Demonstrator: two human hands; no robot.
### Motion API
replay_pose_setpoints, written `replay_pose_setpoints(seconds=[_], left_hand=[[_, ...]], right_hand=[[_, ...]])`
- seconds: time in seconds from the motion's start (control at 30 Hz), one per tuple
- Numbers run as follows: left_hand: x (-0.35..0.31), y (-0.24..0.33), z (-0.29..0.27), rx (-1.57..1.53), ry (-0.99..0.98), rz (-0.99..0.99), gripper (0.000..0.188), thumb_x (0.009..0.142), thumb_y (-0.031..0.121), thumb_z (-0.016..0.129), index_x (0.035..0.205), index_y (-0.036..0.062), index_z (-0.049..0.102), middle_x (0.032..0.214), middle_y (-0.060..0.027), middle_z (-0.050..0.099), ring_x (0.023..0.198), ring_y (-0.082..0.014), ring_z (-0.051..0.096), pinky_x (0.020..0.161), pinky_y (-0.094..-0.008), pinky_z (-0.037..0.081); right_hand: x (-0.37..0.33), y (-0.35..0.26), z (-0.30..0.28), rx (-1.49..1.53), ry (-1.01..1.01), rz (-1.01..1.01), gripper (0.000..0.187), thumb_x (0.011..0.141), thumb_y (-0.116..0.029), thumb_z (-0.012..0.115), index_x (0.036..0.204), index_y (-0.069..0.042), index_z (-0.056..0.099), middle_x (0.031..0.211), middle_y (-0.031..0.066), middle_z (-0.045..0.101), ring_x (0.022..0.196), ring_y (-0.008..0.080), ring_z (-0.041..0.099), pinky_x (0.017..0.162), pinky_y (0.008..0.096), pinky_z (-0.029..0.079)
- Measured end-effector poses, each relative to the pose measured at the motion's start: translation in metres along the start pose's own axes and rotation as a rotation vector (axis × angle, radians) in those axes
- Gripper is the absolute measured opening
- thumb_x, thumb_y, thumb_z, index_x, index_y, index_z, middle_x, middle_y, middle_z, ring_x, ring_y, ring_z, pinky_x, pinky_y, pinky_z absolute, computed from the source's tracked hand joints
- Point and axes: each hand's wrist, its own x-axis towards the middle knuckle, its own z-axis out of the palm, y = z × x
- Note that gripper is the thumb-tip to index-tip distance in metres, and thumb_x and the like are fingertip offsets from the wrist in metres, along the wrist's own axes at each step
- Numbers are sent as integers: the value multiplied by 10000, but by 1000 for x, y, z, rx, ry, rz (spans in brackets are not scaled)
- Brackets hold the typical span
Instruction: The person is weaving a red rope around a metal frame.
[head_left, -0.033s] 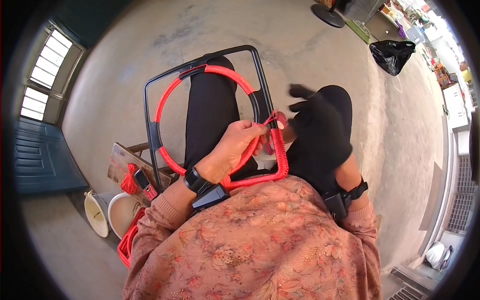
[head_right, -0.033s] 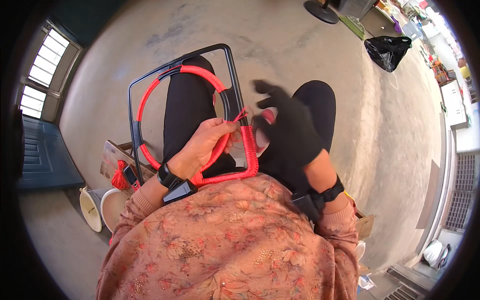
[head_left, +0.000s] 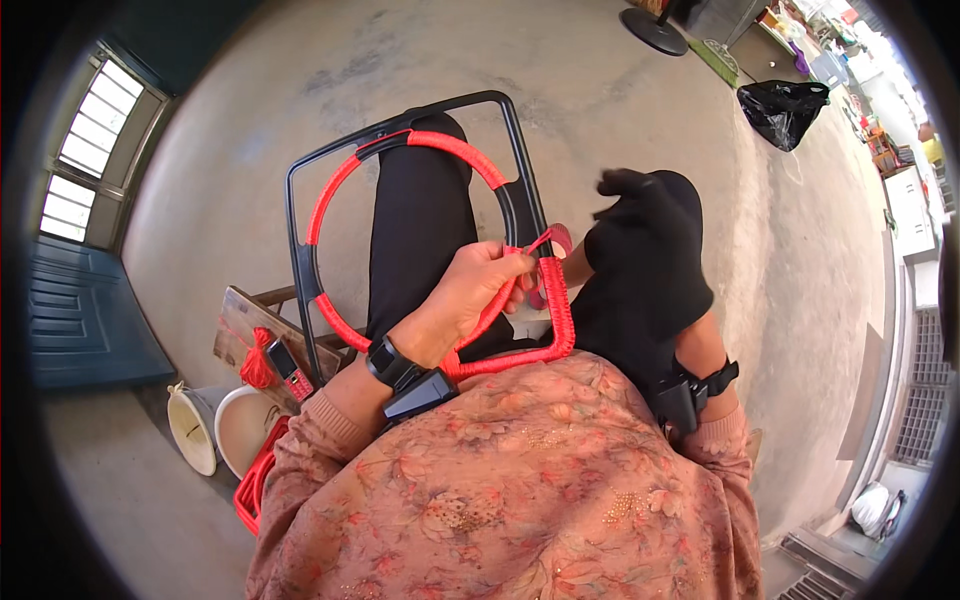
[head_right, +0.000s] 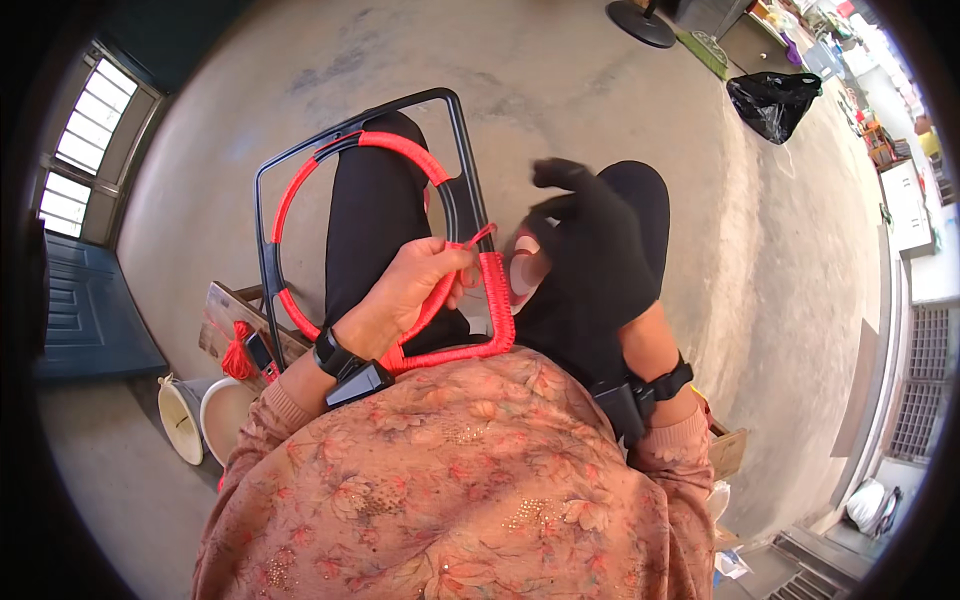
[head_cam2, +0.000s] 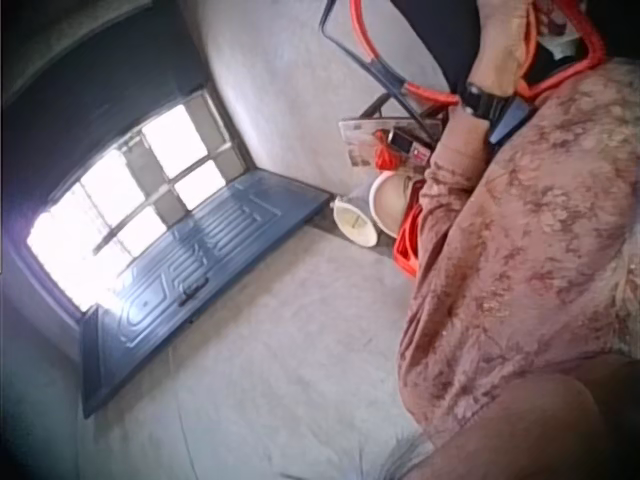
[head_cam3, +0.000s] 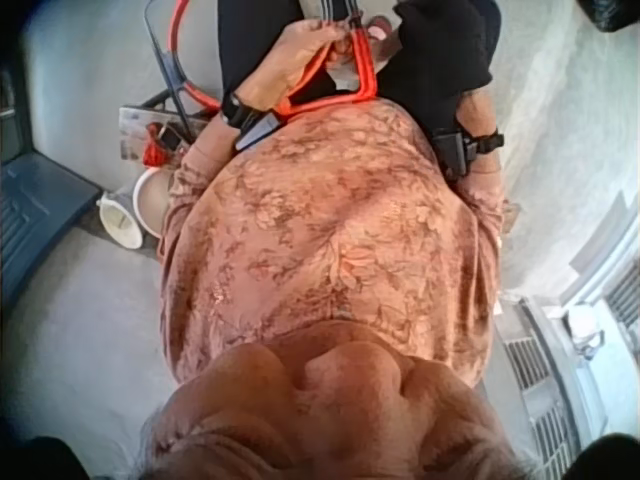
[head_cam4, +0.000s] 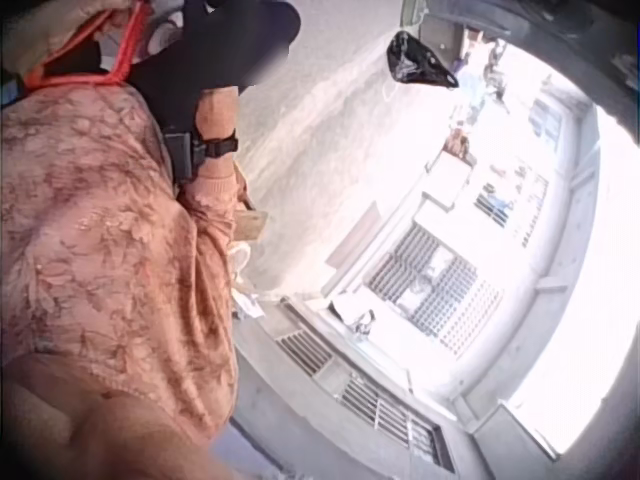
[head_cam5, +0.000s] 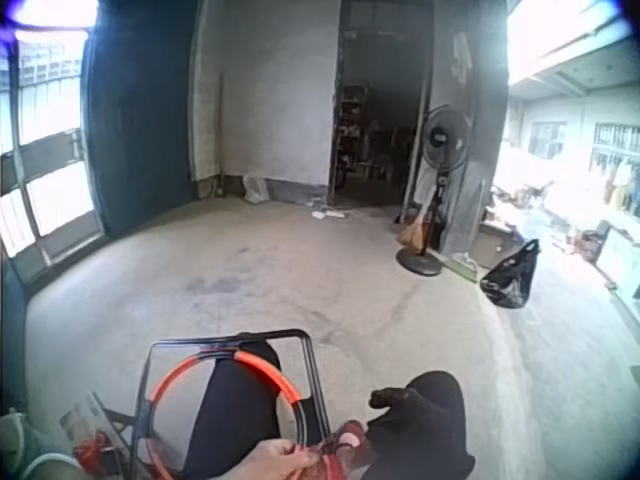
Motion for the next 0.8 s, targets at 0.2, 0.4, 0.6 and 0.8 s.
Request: replay_pose_setpoints(seconds=[0.2, 0.4, 0.6, 0.8], left_hand=[[0, -3, 7, 203, -20, 21, 164, 917, 173, 626, 934, 12, 656, 794, -62, 669, 542, -77, 567, 459, -212, 456], [4, -4, 7, 282, 10, -66, 162, 906, 169, 614, 936, 15, 653, 744, -48, 624, 502, -72, 536, 435, -211, 432], [3, -2, 5, 283, -45, -66, 153, 898, 153, 609, 935, 10, 649, 759, -52, 620, 512, -78, 542, 435, -210, 431], [2, -3, 7, 134, 1, 49, 156, 891, 121, 642, 977, -7, 621, 776, -63, 633, 562, -90, 564, 463, -206, 448]], right_hand=[[-2, 66, 3, 119, -432, 80, 204, 914, -113, 579, 1061, 3, 659, 938, 52, 670, 742, 110, 638, 676, 260, 511], [-1, 61, 30, 436, -691, 237, 237, 926, -155, 605, 1131, -50, 662, 912, 4, 653, 812, 89, 614, 658, 255, 499], [2, 50, 35, 406, -623, 589, 203, 911, -151, 607, 1074, -47, 670, 903, 37, 680, 812, 85, 619, 690, 263, 497], [-16, 84, -2, -492, 148, 22, 159, 919, -145, 543, 905, -21, 640, 756, 216, 669, 682, 276, 702, 573, 403, 524]])
